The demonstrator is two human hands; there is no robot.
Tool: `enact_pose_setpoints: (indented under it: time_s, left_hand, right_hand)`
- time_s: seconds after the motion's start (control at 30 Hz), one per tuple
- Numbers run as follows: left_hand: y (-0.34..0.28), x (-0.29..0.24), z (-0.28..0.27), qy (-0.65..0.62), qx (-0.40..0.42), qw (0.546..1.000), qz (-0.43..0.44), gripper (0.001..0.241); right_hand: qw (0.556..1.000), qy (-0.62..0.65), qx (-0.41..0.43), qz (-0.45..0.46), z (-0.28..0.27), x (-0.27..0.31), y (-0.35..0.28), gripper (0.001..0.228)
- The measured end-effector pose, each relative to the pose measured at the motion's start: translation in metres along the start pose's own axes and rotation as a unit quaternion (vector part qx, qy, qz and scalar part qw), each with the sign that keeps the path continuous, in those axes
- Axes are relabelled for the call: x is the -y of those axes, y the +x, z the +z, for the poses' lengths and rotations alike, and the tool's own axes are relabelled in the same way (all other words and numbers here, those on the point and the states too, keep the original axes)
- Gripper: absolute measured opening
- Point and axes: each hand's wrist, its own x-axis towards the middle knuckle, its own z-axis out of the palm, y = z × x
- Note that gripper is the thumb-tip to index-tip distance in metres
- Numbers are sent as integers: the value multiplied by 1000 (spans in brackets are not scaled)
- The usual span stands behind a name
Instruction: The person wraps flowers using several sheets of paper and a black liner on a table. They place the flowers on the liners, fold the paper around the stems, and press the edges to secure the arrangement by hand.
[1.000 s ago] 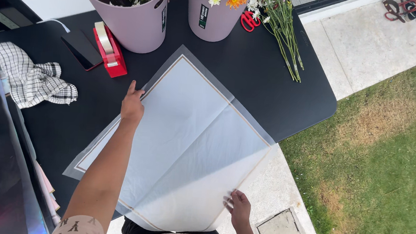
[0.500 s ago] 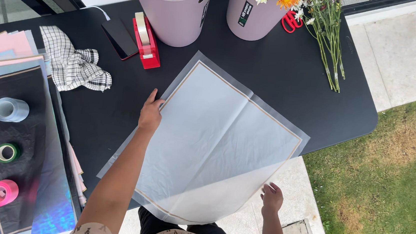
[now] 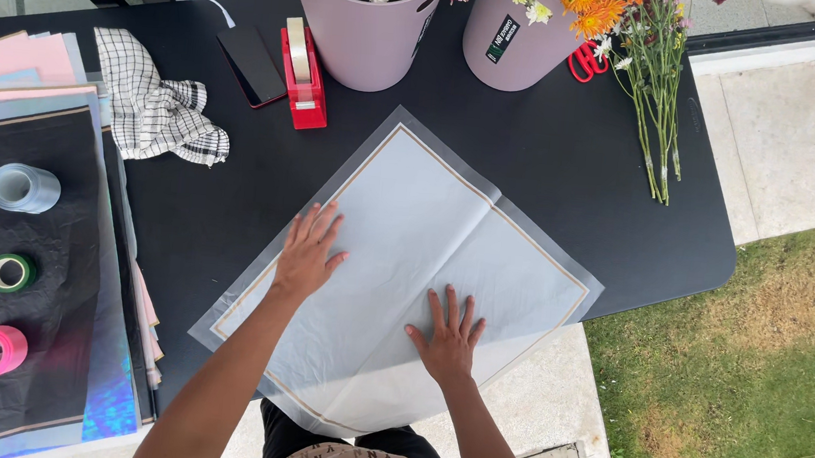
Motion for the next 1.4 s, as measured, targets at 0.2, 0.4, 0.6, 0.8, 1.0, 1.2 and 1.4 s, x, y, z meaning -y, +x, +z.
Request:
enact_pose_setpoints:
  time_s: [0.2,0.4,0.6,0.8,1.0,1.2,1.4]
  left_hand:
    - [-46,-8,5,3,154,986,-56,73]
    - [-47,6,-7,-13,177,979,-101,73]
    - [-47,6,-10,-20,193,976,-102,73]
    - [-47,10,-7,-46,182,978,-93,73]
    - [-44,14,-8,-81,190,976,-75,77]
    - [-78,-17,-30,-59,90,993,54,87]
    - [-126,-51,-39,-43,258,960,-95,103]
  right_hand:
    - [1000,-19,9,-3,-10,3,-4,69]
    - [999,-25,9,35,-6,2,1,73]
    - [998,-13,16,64,-2,1,-8,78]
    - [997,7,22,71,0,-9,-18,78]
    - [996,-7,14,86,8,-14,-16,79]
    - [995,61,-66,49,27,-30,-16,84]
    - [995,34,-85,37,17,-47,-16,83]
